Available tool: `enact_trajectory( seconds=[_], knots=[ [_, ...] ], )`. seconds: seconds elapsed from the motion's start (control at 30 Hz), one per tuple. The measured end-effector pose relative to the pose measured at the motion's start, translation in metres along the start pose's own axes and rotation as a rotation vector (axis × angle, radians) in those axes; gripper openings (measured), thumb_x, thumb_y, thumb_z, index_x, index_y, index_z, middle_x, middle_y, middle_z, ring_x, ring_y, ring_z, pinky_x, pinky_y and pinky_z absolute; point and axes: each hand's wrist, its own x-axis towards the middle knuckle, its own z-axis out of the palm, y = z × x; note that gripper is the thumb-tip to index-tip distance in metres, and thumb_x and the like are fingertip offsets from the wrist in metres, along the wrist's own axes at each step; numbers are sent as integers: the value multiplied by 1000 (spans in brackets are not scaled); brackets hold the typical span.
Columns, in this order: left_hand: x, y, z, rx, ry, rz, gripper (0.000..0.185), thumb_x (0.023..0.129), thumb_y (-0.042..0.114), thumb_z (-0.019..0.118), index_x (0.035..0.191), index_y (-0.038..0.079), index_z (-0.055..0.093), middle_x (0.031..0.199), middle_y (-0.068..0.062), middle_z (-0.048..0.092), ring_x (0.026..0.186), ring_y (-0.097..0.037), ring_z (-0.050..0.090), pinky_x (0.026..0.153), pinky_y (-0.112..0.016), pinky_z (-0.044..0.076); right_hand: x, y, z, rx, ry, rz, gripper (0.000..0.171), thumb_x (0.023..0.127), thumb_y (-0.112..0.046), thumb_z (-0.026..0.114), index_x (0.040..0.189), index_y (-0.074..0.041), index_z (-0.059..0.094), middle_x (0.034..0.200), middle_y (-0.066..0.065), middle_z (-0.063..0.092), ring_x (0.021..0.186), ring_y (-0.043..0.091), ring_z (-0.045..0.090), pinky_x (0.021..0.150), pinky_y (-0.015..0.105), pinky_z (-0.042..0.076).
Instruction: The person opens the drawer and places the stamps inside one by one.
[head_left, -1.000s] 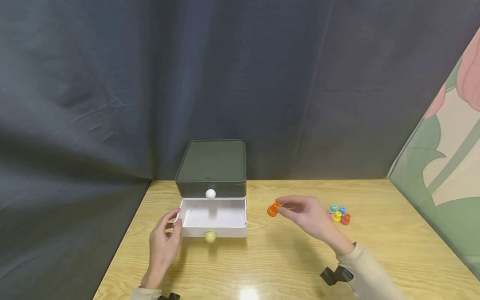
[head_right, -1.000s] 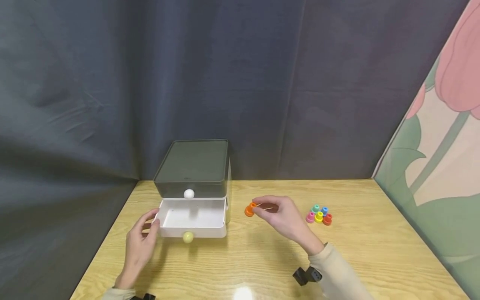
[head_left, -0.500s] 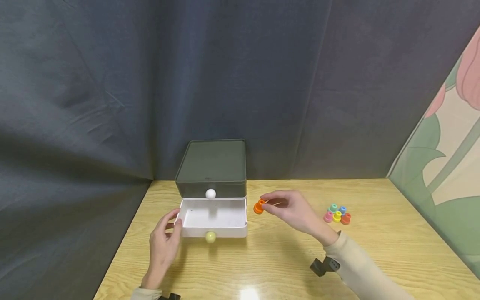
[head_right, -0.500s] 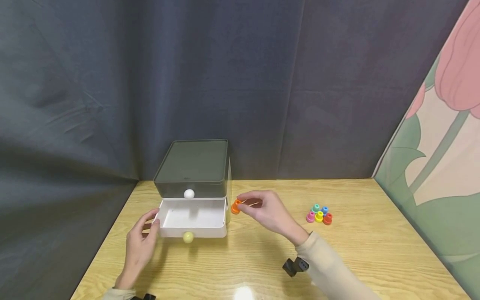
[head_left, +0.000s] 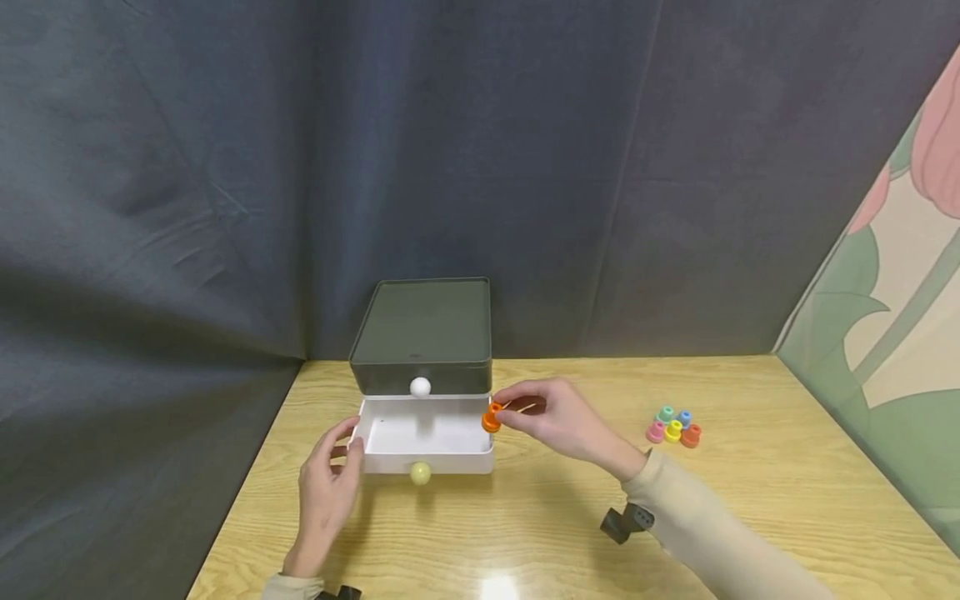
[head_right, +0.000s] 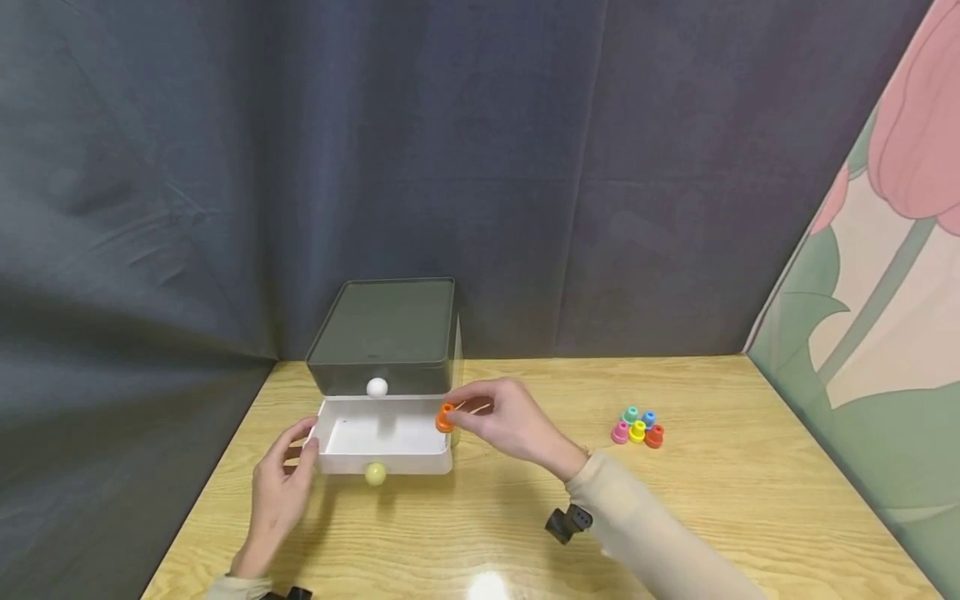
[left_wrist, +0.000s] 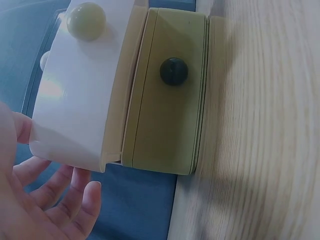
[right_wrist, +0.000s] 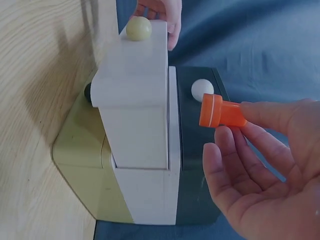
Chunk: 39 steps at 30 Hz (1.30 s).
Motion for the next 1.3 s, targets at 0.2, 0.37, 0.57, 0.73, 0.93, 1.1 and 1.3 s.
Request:
enact_trajectory(
  seconds=[0.2,0.37,0.57,0.73,0.93,1.1,1.3],
  knots=[
    [1,-1,0,-6,-5,-4,31,104,12,65,134,11,73,129,-13,75,92,-8,65,72,-20,54,13,-7,12,16,-35,-5,20,96,-14,79,114,-4,81,105,9,81,92,15,76,81,22,61],
    [1,-1,2,-16,-8,-4,31,104,12,65,134,11,73,129,-12,75,92,-9,65,72,-20,54,24,-12,22,22,-68,-5,18,97,-13,78,112,-5,82,104,7,81,92,13,74,80,21,61],
    [1,-2,4,-23,-17,3,31,105,13,64,135,12,73,130,-13,75,93,-10,65,73,-20,54,33,-13,34,23,-86,11,17,96,-11,77,111,-5,82,100,7,82,87,10,73,77,21,59],
    [0,-2,4,-22,-20,-1,31,105,13,64,135,12,72,131,-12,74,94,-10,65,73,-19,53,38,-13,44,49,-100,52,18,95,-13,77,111,-5,82,101,8,82,86,11,73,79,21,58],
    [0,0,3,-21,-20,-7,31,105,12,64,136,12,72,131,-14,74,95,-12,64,74,-18,53,46,-15,60,85,-99,88,17,94,-11,78,109,-4,82,102,9,82,86,11,72,80,22,57],
    [0,0,3,-18,-19,-12,31,105,12,64,135,12,72,130,-14,74,94,-10,64,73,-18,53,52,-15,74,121,-101,93,17,93,-5,78,108,0,81,102,13,82,83,7,70,75,18,55],
    [1,-1,2,-19,-22,-21,32,105,11,64,135,12,72,131,-14,74,95,-12,65,74,-19,53,58,-12,89,151,-104,118,18,92,-5,79,108,1,81,102,13,82,82,3,68,73,17,54]
  ],
)
